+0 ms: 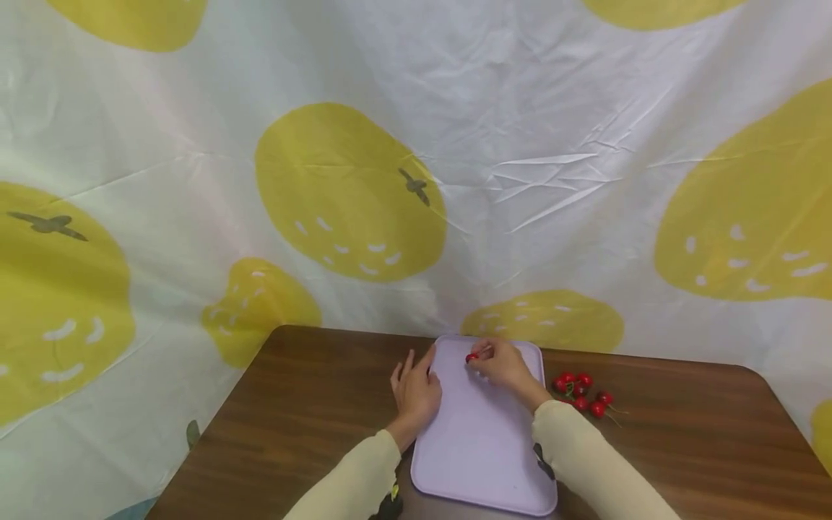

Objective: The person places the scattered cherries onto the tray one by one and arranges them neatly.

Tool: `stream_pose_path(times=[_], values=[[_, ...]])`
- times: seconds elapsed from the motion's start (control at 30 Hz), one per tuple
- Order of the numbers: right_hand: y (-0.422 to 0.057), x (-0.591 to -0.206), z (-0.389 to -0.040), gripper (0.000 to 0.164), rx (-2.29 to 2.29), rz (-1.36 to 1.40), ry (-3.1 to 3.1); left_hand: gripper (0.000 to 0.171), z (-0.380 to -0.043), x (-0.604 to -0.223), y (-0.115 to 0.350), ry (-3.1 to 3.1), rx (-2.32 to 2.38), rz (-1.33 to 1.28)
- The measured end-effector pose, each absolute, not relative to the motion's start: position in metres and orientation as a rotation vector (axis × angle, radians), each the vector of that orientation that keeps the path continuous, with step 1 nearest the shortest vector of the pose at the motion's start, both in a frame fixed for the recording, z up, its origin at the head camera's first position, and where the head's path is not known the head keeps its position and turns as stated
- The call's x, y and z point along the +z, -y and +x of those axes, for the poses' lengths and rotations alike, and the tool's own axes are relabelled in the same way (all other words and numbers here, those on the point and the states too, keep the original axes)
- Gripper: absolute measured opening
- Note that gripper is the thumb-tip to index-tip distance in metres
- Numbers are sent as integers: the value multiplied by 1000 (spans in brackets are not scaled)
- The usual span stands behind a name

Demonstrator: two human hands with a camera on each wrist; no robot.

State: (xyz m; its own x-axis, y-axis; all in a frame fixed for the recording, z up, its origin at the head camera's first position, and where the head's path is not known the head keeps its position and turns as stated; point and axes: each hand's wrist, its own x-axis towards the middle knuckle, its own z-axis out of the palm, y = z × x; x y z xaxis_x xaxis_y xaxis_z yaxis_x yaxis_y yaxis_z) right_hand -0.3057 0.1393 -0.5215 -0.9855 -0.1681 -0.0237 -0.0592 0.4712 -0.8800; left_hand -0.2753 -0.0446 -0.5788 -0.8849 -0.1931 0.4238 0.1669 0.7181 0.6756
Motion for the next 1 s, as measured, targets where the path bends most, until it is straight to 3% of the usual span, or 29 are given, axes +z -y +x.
stream_pose_path(times=[0.3,1.0], values=[[-135,-526,-319,16,-1343,-246,-2700,53,-273,-578,38,2428,-1041,25],[-127,-522,-320,18,-1164,-228,-2823,54,-273,-569,43,2468,-1037,58]])
